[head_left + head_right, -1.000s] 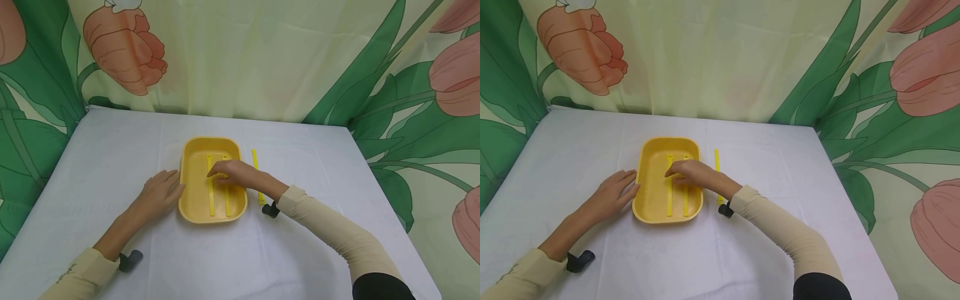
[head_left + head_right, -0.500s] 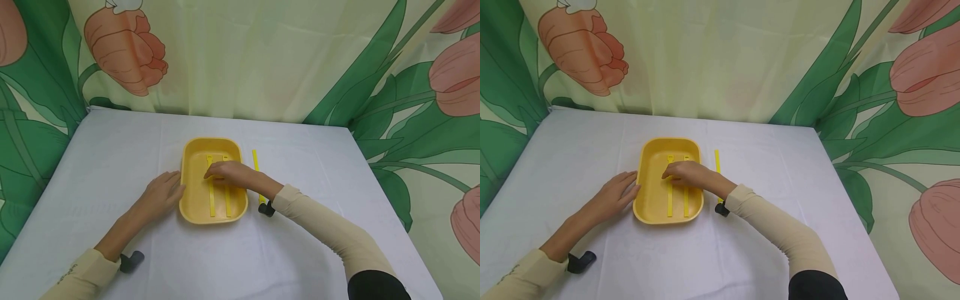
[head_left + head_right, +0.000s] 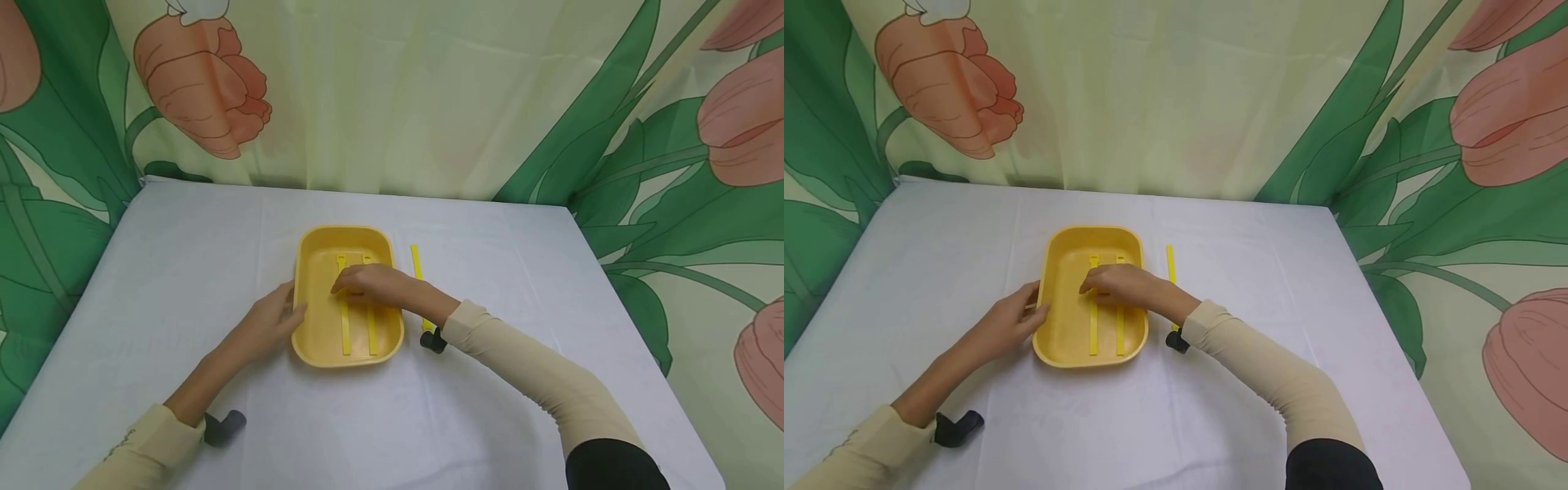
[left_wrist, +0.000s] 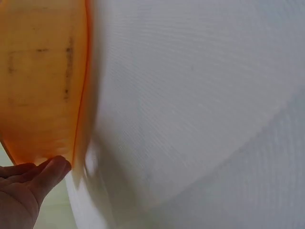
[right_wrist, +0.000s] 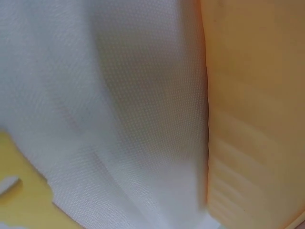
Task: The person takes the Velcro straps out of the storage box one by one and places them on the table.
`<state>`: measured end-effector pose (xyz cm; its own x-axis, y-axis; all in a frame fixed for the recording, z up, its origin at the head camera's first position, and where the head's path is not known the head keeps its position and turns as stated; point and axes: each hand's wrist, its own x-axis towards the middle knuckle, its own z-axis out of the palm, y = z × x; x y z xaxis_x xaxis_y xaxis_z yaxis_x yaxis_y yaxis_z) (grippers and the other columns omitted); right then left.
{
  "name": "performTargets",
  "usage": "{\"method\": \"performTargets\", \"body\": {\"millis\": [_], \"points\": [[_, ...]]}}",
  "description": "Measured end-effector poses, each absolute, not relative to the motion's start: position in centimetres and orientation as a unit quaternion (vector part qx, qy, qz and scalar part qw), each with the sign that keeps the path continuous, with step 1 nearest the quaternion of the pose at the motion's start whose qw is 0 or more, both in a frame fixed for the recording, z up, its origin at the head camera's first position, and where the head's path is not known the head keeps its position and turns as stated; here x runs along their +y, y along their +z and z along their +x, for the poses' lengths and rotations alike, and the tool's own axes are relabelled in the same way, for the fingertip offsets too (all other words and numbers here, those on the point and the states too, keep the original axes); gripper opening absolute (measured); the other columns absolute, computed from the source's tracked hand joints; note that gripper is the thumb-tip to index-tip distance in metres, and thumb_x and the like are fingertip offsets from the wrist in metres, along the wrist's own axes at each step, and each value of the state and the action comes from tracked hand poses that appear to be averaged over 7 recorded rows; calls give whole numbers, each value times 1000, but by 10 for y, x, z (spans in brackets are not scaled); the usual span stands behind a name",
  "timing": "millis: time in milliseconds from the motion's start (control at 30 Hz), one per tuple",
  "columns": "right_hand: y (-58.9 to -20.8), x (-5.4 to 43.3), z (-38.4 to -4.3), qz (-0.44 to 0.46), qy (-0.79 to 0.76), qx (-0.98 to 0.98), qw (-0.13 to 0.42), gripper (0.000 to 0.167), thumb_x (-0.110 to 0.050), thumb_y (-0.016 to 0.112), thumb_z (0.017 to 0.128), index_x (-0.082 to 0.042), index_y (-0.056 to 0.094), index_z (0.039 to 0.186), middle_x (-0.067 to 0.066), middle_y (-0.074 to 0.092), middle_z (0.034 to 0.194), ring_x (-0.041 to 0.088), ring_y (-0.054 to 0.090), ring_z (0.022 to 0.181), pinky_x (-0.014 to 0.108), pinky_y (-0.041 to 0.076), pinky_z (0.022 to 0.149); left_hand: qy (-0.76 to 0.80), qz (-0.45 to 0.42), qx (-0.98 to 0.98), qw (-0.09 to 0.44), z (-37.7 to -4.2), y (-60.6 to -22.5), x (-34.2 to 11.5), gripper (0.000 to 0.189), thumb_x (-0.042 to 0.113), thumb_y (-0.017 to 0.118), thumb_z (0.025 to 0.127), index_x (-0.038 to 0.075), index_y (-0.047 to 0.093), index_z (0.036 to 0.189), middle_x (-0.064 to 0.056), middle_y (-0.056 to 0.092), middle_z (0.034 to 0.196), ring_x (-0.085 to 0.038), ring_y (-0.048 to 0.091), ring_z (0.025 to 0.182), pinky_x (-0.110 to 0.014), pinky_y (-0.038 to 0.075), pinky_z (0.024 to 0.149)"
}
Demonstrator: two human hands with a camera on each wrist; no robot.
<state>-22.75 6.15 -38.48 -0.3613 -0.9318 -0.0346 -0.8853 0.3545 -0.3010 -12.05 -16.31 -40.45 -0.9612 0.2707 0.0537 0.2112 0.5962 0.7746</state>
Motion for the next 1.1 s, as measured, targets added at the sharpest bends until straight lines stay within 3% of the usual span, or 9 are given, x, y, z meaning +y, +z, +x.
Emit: {"method": "performTargets", "body": {"millis": [267, 633, 1100], "points": [[-385, 59, -227, -553, -91, 820, 118, 24, -9, 60, 93, -10, 65, 116, -1, 63, 116, 12, 55, 109, 17, 41, 94, 480, 100, 868, 83, -120, -404, -162, 56, 15, 50, 97, -8, 26, 142, -31, 44, 133, -40, 52, 116, -42, 50, 88], [-385, 57, -229, -569, -66, 807, 142, 23, -6, 58, 94, -8, 64, 116, 2, 62, 116, 14, 54, 109, 17, 40, 95, 483, 95, 866, 86, -121, -404, -161, 57, 14, 50, 97, -8, 25, 142, -32, 44, 132, -41, 52, 116, -40, 51, 86], [-386, 54, -235, -602, -55, 787, 121, 17, -9, 59, 93, -8, 68, 107, 2, 63, 110, 15, 54, 104, 15, 40, 92, 489, 92, 862, 95, -121, -402, -162, 57, 14, 48, 97, -8, 23, 143, -32, 43, 133, -39, 52, 116, -38, 52, 85]]}}
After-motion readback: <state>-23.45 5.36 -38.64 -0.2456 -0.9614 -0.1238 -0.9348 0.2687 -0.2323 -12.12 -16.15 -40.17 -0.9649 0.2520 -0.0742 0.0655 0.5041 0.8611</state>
